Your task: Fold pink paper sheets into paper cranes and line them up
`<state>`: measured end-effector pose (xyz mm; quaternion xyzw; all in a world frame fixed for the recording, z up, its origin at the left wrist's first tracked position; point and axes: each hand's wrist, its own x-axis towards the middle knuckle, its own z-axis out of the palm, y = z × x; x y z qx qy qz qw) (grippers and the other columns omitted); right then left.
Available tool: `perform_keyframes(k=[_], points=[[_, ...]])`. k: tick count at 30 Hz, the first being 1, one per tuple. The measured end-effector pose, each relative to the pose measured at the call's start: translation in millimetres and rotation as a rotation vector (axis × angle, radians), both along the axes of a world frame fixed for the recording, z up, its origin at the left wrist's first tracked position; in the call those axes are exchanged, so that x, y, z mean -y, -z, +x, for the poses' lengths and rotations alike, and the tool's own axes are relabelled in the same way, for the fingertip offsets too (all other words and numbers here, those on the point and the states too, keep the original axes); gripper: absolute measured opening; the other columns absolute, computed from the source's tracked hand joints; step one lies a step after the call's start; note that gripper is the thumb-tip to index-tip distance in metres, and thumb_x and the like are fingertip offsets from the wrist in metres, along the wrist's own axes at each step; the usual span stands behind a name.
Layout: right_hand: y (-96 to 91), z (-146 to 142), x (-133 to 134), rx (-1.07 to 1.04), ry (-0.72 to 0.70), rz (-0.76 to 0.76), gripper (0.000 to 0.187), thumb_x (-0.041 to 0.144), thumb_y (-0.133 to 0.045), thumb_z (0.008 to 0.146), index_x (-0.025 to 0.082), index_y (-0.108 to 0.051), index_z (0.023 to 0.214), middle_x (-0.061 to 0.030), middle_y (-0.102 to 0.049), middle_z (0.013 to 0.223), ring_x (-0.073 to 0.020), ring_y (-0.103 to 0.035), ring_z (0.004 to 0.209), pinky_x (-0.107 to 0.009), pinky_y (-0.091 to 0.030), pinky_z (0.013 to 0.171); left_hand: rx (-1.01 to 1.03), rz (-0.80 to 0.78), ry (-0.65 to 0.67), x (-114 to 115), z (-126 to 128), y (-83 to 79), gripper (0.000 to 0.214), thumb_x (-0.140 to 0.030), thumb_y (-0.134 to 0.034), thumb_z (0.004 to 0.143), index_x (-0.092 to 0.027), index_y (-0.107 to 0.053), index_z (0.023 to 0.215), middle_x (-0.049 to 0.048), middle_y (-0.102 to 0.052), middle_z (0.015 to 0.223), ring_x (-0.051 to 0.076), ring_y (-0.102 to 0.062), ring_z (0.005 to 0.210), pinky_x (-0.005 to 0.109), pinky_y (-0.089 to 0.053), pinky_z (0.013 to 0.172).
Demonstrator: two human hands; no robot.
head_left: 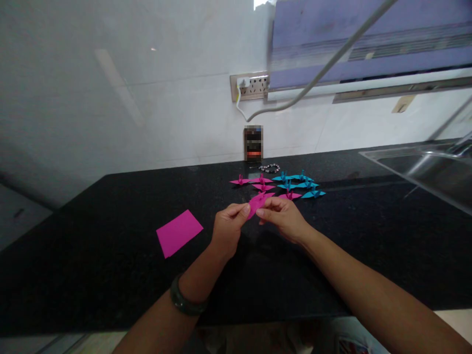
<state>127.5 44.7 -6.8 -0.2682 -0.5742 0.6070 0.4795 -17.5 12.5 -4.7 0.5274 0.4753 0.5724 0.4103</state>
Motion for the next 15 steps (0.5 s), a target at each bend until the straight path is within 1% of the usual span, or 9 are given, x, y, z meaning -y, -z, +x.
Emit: perform_keyframes(k=[5, 8, 11, 15], points=[[-1.6, 2.4, -0.5, 0.140, 0.070, 0.105, 0.018, 0.033, -0.058, 0.072, 0.015, -0.059, 0.073, 0.0004, -0.055, 0.065, -0.0088, -0.050, 0.056, -0.023, -0.043, 0.054, -0.104, -0.018, 0.056, 1.1, 0.9, 1.4, 0.025, -0.032, -0.059, 0.070, -0.014, -0.067, 0.085, 0.0055, -0.066, 0.081, 0.016, -0.058, 0.076, 0.029, -0.045, 0.072], [-2.1, 3.9, -1.8, 0.237, 0.116, 0.190, 0.016, 0.030, -0.057, 0.072, 0.014, -0.057, 0.069, 0.0010, -0.053, 0.061, -0.0085, -0.047, 0.054, -0.022, -0.040, 0.052, -0.077, -0.026, 0.027, 0.2, 1.1, 3.5, 0.026, -0.030, -0.062, 0.067, -0.014, -0.066, 0.088, 0.0057, -0.066, 0.082, 0.015, -0.059, 0.074, 0.028, -0.046, 0.070], [-1.4, 3.6, -1.4, 0.302, 0.179, 0.281, 0.013, 0.025, -0.058, 0.070, 0.014, -0.056, 0.064, 0.0021, -0.049, 0.058, -0.0077, -0.043, 0.053, -0.021, -0.036, 0.050, -0.079, -0.028, -0.014, -0.6, 0.0, 5.0, 0.025, -0.029, -0.064, 0.065, -0.013, -0.067, 0.083, 0.0053, -0.067, 0.077, 0.015, -0.059, 0.069, 0.027, -0.046, 0.066], [1.3, 0.2, 0.7, 0.314, 0.230, 0.279, 0.012, 0.026, -0.055, 0.072, 0.015, -0.057, 0.070, 0.0016, -0.051, 0.061, -0.0082, -0.043, 0.054, -0.021, -0.036, 0.051, -0.115, -0.031, 0.005, -0.8, -2.4, 5.6, 0.021, -0.030, -0.063, 0.066, -0.013, -0.068, 0.078, 0.0050, -0.067, 0.074, 0.015, -0.059, 0.069, 0.027, -0.046, 0.067]])
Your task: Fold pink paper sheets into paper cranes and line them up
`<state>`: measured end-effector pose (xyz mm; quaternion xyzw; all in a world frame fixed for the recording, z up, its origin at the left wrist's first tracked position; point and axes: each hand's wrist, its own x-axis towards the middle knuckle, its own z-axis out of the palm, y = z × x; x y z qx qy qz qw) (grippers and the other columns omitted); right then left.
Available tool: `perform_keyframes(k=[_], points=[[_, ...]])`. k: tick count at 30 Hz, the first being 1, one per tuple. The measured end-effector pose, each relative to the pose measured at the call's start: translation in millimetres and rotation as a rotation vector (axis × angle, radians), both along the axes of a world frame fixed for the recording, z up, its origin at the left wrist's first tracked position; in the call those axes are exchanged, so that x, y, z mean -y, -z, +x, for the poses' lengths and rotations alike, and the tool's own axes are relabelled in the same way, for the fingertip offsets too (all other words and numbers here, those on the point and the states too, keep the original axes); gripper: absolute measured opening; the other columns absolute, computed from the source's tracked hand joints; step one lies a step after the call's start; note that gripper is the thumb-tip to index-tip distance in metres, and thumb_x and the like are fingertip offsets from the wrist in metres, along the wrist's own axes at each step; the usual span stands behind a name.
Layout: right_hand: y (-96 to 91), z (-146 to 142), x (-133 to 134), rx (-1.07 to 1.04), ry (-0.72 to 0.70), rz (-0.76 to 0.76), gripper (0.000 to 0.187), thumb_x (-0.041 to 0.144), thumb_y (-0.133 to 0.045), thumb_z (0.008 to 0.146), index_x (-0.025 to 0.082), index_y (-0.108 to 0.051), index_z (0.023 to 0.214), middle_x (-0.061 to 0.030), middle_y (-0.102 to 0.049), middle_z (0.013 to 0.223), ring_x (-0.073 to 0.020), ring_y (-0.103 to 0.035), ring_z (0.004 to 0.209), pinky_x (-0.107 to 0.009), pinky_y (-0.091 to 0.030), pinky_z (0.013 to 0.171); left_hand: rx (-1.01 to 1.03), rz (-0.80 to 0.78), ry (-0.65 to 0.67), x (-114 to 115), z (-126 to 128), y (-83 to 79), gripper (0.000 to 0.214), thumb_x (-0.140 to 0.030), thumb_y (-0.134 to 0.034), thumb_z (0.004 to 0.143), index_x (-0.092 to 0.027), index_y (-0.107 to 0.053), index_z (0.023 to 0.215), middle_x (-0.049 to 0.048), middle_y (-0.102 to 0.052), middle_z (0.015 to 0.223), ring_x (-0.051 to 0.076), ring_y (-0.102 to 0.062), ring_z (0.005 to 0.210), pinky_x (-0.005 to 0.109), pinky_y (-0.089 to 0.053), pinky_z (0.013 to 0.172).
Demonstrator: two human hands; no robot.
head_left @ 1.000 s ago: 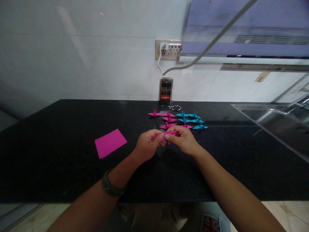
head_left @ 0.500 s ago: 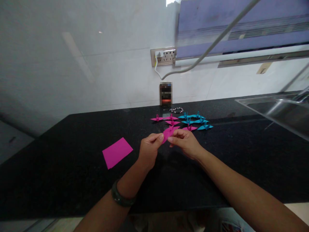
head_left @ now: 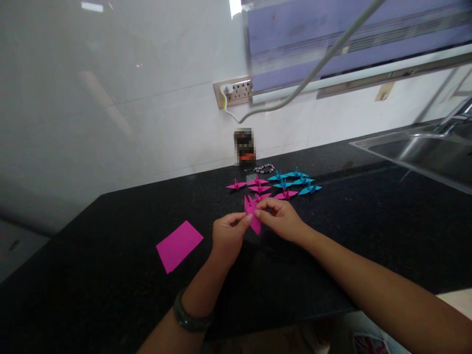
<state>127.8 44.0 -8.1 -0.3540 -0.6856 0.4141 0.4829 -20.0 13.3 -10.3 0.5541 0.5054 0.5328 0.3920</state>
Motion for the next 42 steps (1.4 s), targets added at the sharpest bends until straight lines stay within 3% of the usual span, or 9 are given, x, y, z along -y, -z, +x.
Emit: perform_keyframes(k=[10, 22, 31, 37, 42], points=[[1.2, -6.8, 6.3, -0.021, 0.026, 0.034, 0.015, 0.027, -0.050, 0.077, 0.016, -0.058, 0.071, 0.0005, -0.054, 0.063, -0.0101, -0.048, 0.057, -0.022, -0.039, 0.054, 0.064, 0.014, -0.005, 0.7, 1.8, -4.4, 0.020, -0.030, -0.062, 0.067, -0.013, -0.066, 0.078, 0.0036, -0.065, 0.072, 0.013, -0.057, 0.065, 0.026, -0.045, 0.064], [1.2, -5.5, 6.7, 0.125, 0.097, 0.115, 0.015, 0.023, -0.047, 0.079, 0.016, -0.057, 0.071, 0.0004, -0.054, 0.063, -0.0102, -0.048, 0.058, -0.022, -0.038, 0.054, 0.170, -0.056, 0.013, -0.1, 4.3, -6.8, 0.018, -0.025, -0.064, 0.064, -0.012, -0.063, 0.076, 0.0018, -0.062, 0.066, 0.010, -0.055, 0.060, 0.023, -0.044, 0.060], [-1.0, -5.3, 10.0, 0.245, 0.059, 0.357, 0.013, 0.022, -0.048, 0.080, 0.018, -0.058, 0.072, -0.0017, -0.055, 0.067, -0.0119, -0.050, 0.064, -0.024, -0.038, 0.060, 0.147, -0.038, -0.027, -0.1, 3.5, -7.9, 0.019, -0.031, -0.063, 0.065, -0.012, -0.060, 0.069, -0.0004, -0.058, 0.059, 0.009, -0.051, 0.054, 0.021, -0.042, 0.054], [3.2, -7.5, 11.2, 0.270, 0.117, 0.310, 0.014, 0.030, -0.057, 0.074, 0.018, -0.057, 0.068, 0.0001, -0.052, 0.062, -0.0101, -0.045, 0.055, -0.022, -0.034, 0.050, 0.104, 0.029, -0.052, -0.6, 0.5, -8.4, 0.016, -0.029, -0.062, 0.067, -0.013, -0.062, 0.067, -0.0005, -0.060, 0.060, 0.010, -0.052, 0.057, 0.022, -0.042, 0.057], [2.8, -9.2, 12.8, 0.226, 0.101, 0.315, 0.015, 0.024, -0.050, 0.079, 0.017, -0.056, 0.067, -0.0010, -0.055, 0.063, -0.0109, -0.049, 0.059, -0.024, -0.038, 0.056, 0.214, 0.021, 0.006, -1.6, -0.5, -6.0, 0.014, -0.027, -0.061, 0.068, -0.013, -0.061, 0.070, -0.0008, -0.059, 0.062, 0.009, -0.052, 0.059, 0.022, -0.043, 0.060]])
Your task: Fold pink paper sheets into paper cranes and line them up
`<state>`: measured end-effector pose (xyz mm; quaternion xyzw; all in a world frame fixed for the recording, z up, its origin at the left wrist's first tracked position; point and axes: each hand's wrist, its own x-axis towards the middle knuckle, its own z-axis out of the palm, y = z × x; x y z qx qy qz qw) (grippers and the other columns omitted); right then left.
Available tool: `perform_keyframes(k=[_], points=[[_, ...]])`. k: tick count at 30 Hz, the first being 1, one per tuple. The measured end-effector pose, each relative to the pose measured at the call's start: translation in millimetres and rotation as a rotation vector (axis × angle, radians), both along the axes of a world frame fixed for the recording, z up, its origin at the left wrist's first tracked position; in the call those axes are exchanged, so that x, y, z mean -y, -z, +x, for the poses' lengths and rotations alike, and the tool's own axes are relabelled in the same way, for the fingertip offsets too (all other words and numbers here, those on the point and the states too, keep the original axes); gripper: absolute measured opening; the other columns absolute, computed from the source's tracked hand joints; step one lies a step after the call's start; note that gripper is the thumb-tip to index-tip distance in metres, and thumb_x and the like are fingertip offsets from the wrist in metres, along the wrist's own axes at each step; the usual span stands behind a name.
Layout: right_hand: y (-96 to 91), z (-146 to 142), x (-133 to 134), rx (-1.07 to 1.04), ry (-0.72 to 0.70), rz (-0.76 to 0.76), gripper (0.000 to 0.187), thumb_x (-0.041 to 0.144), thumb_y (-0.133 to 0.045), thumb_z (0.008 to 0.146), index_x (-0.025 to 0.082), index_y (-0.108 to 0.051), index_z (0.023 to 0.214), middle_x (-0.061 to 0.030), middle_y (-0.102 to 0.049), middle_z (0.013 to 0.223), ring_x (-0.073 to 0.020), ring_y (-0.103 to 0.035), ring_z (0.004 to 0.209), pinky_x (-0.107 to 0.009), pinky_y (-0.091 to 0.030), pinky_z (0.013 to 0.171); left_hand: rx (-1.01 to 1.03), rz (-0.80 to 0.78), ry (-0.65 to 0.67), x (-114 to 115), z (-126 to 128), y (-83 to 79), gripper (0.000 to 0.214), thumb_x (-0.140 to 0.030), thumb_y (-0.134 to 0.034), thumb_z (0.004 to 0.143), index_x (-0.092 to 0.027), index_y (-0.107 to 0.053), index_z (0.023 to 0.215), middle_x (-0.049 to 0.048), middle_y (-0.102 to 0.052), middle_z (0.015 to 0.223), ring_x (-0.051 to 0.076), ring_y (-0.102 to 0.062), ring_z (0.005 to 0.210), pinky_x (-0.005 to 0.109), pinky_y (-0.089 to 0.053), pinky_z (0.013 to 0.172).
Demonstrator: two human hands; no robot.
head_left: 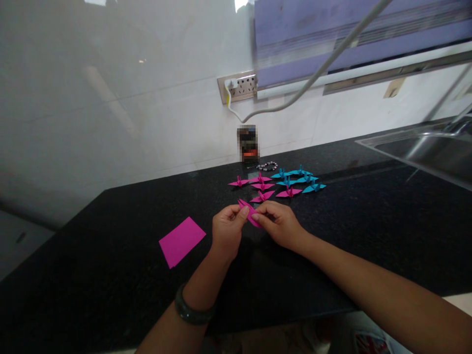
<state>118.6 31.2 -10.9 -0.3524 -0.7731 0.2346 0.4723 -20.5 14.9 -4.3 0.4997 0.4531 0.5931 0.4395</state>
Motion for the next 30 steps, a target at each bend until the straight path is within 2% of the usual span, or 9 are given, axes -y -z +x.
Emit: perform_keyframes(k=[4, 7, 11, 17, 24, 30], points=[[-1.2, 1.7, -0.8, 0.010, -0.018, 0.026, 0.016, 0.022, -0.046, 0.081, 0.018, -0.057, 0.070, -0.0023, -0.056, 0.068, -0.0127, -0.051, 0.064, -0.025, -0.039, 0.061, 0.102, -0.068, 0.103, -0.4, 0.8, 1.8, 0.018, -0.028, -0.061, 0.069, -0.014, -0.061, 0.080, 0.0012, -0.062, 0.071, 0.010, -0.055, 0.064, 0.024, -0.045, 0.065], [-0.4, 2.5, -1.1, 0.009, -0.010, 0.042, 0.015, 0.022, -0.045, 0.082, 0.018, -0.058, 0.074, -0.0035, -0.058, 0.073, -0.0138, -0.053, 0.069, -0.026, -0.040, 0.063, 0.087, -0.119, 0.169, -0.2, 1.4, 2.1, 0.022, -0.024, -0.066, 0.064, -0.013, -0.062, 0.082, 0.0032, -0.064, 0.077, 0.010, -0.056, 0.067, 0.024, -0.045, 0.065], [1.1, 2.1, 0.3, -0.064, 0.051, -0.012, 0.011, 0.023, -0.052, 0.078, 0.018, -0.056, 0.087, -0.0036, -0.058, 0.075, -0.0129, -0.053, 0.066, -0.024, -0.041, 0.058, 0.086, -0.094, 0.153, -1.4, -0.3, 4.5, 0.019, -0.024, -0.064, 0.066, -0.013, -0.064, 0.081, 0.0031, -0.064, 0.075, 0.011, -0.057, 0.067, 0.025, -0.046, 0.067], [-2.5, 2.2, -0.4, -0.068, 0.000, -0.025, 0.009, 0.023, -0.053, 0.077, 0.017, -0.058, 0.074, -0.0023, -0.057, 0.071, -0.0120, -0.052, 0.065, -0.024, -0.040, 0.058, -0.029, -0.017, 0.088, -3.3, -3.5, 6.4, 0.016, -0.026, -0.064, 0.066, -0.013, -0.065, 0.074, 0.0020, -0.062, 0.065, 0.011, -0.055, 0.061, 0.025, -0.045, 0.063], [-2.8, 2.8, -4.2, -0.288, -0.151, -0.256, 0.012, 0.023, -0.056, 0.074, 0.015, -0.058, 0.066, -0.0011, -0.056, 0.068, -0.0110, -0.051, 0.064, -0.024, -0.041, 0.061, -0.068, 0.012, 0.069, -2.9, -3.0, 6.1, 0.014, -0.025, -0.065, 0.064, -0.013, -0.066, 0.072, 0.0016, -0.062, 0.067, 0.011, -0.053, 0.063, 0.023, -0.042, 0.063], [-3.2, 3.4, -5.0, -0.324, -0.164, -0.369, 0.011, 0.023, -0.058, 0.071, 0.014, -0.060, 0.064, -0.0013, -0.057, 0.067, -0.0112, -0.051, 0.062, -0.025, -0.041, 0.061, 0.030, -0.023, 0.119, -3.6, -2.7, 8.4, 0.013, -0.025, -0.065, 0.066, -0.013, -0.065, 0.070, 0.0005, -0.060, 0.063, 0.010, -0.052, 0.059, 0.023, -0.042, 0.060]])
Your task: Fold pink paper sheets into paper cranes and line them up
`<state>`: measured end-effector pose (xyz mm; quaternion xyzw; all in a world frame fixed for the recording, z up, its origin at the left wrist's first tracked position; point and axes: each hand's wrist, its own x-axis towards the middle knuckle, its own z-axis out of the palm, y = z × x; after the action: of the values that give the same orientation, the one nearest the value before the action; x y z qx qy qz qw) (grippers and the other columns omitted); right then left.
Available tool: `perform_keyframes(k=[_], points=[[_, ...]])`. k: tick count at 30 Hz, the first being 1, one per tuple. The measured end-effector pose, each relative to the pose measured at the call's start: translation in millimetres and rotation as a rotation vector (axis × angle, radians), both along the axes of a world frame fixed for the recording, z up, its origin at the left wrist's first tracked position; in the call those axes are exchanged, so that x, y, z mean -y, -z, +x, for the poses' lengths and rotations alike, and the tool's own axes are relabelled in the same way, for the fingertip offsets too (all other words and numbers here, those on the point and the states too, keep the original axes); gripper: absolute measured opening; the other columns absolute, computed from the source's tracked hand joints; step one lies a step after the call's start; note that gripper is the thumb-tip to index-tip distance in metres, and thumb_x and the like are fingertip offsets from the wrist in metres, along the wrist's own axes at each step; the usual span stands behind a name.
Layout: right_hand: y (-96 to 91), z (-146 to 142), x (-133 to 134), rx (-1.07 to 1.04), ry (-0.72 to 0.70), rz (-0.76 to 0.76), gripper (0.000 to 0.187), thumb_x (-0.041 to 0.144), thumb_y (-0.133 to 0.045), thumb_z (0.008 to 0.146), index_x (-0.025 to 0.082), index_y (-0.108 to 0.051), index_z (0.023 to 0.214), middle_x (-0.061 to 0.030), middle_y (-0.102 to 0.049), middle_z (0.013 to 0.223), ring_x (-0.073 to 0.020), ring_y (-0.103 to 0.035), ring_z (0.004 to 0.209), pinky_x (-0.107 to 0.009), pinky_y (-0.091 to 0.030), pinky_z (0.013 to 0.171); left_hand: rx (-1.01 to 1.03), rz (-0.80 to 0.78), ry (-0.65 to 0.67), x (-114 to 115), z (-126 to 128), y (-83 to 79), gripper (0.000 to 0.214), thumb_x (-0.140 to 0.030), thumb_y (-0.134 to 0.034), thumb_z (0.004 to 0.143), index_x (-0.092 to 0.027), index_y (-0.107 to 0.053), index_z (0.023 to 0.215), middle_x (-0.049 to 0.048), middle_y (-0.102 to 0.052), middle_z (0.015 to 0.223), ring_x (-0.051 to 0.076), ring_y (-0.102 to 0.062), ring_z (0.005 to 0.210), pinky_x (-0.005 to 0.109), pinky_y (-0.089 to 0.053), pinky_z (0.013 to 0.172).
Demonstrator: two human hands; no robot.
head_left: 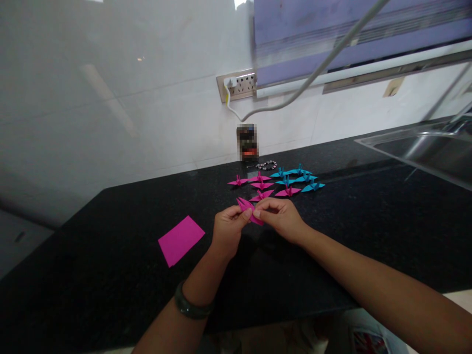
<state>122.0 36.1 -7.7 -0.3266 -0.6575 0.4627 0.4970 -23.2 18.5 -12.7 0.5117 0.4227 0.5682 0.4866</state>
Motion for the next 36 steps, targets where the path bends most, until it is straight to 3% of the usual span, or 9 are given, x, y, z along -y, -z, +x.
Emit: perform_keyframes(k=[8, 12, 17, 21, 25, 28, 31, 34, 36], points=[[4.6, -2.4, -1.3, -0.040, -0.027, -0.086, 0.014, 0.029, -0.059, 0.070, 0.015, -0.060, 0.066, -0.0007, -0.057, 0.066, -0.0103, -0.050, 0.059, -0.024, -0.041, 0.058, 0.049, -0.028, 0.007, -2.3, -0.3, 3.8, 0.013, -0.024, -0.064, 0.067, -0.013, -0.065, 0.072, -0.0001, -0.060, 0.063, 0.009, -0.052, 0.058, 0.023, -0.042, 0.060], [9.3, -3.9, -4.3, -0.063, -0.035, -0.156, 0.019, 0.031, -0.062, 0.067, 0.015, -0.057, 0.077, 0.0011, -0.055, 0.065, -0.0093, -0.049, 0.056, -0.022, -0.039, 0.054, 0.027, -0.051, -0.009, -2.7, -0.9, 0.7, 0.013, -0.025, -0.064, 0.066, -0.013, -0.064, 0.069, -0.0008, -0.059, 0.059, 0.008, -0.051, 0.054, 0.022, -0.040, 0.056], [5.7, -1.1, -4.5, 0.185, -0.089, -0.039, 0.028, 0.036, -0.051, 0.076, 0.013, -0.055, 0.060, 0.0031, -0.045, 0.052, -0.0070, -0.038, 0.048, -0.020, -0.029, 0.046, -0.088, -0.016, -0.054, -0.2, -1.5, -6.4, 0.017, -0.026, -0.063, 0.066, -0.011, -0.061, 0.059, -0.0017, -0.053, 0.049, 0.007, -0.046, 0.048, 0.019, -0.036, 0.049], [2.8, 0.1, -2.5, 0.202, -0.053, -0.019, 0.030, 0.036, -0.050, 0.078, 0.013, -0.053, 0.058, 0.0046, -0.039, 0.049, -0.0060, -0.032, 0.046, -0.020, -0.025, 0.044, -0.050, -0.030, -0.049, -0.1, 0.2, -6.4, 0.016, -0.027, -0.063, 0.066, -0.011, -0.060, 0.064, -0.0014, -0.054, 0.052, 0.007, -0.047, 0.049, 0.019, -0.037, 0.050], [4.8, -1.5, -2.4, 0.119, -0.125, -0.086, 0.027, 0.036, -0.051, 0.077, 0.013, -0.055, 0.064, 0.0029, -0.046, 0.054, -0.0063, -0.038, 0.048, -0.020, -0.031, 0.046, 0.060, -0.067, -0.028, -2.1, 0.3, -4.3, 0.027, -0.025, -0.064, 0.067, -0.013, -0.056, 0.090, -0.0023, -0.056, 0.058, 0.007, -0.050, 0.050, 0.021, -0.041, 0.053], [6.7, -2.6, -3.5, -0.052, -0.196, -0.153, 0.022, 0.034, -0.057, 0.074, 0.016, -0.054, 0.086, 0.0040, -0.049, 0.058, -0.0071, -0.045, 0.050, -0.020, -0.037, 0.049, 0.119, -0.042, -0.068, -3.1, -2.0, -5.0, 0.040, -0.023, -0.064, 0.066, -0.019, -0.046, 0.101, -0.0069, -0.053, 0.052, 0.007, -0.049, 0.045, 0.019, -0.040, 0.049], [6.8, -1.7, -4.6, -0.160, -0.260, -0.158, 0.034, 0.031, -0.061, 0.070, 0.019, -0.049, 0.100, 0.0052, -0.050, 0.060, -0.0076, -0.048, 0.052, -0.021, -0.042, 0.052, 0.136, -0.053, 0.013, -3.3, -5.0, -6.9, 0.029, -0.021, -0.063, 0.067, -0.019, -0.050, 0.092, -0.0071, -0.052, 0.052, 0.006, -0.049, 0.045, 0.018, -0.039, 0.049], [5.4, 0.5, -4.8, -0.103, -0.311, -0.150, 0.022, 0.031, -0.058, 0.073, 0.017, -0.059, 0.090, 0.0014, -0.055, 0.068, -0.0084, -0.051, 0.058, -0.022, -0.044, 0.056, 0.129, -0.131, 0.124, -3.2, -7.2, -9.1, 0.015, -0.019, -0.063, 0.066, -0.014, -0.057, 0.079, -0.0024, -0.057, 0.060, 0.006, -0.052, 0.051, 0.019, -0.043, 0.052], [4.6, 1.8, -4.9, -0.076, -0.303, -0.165, 0.020, 0.030, -0.058, 0.073, 0.016, -0.062, 0.087, -0.0003, -0.058, 0.072, -0.0090, -0.053, 0.061, -0.023, -0.044, 0.058, 0.143, -0.182, 0.150, -3.0, -8.0, -11.0, 0.016, -0.019, -0.062, 0.065, -0.012, -0.060, 0.079, 0.0012, -0.061, 0.067, 0.009, -0.056, 0.057, 0.022, -0.046, 0.056]])
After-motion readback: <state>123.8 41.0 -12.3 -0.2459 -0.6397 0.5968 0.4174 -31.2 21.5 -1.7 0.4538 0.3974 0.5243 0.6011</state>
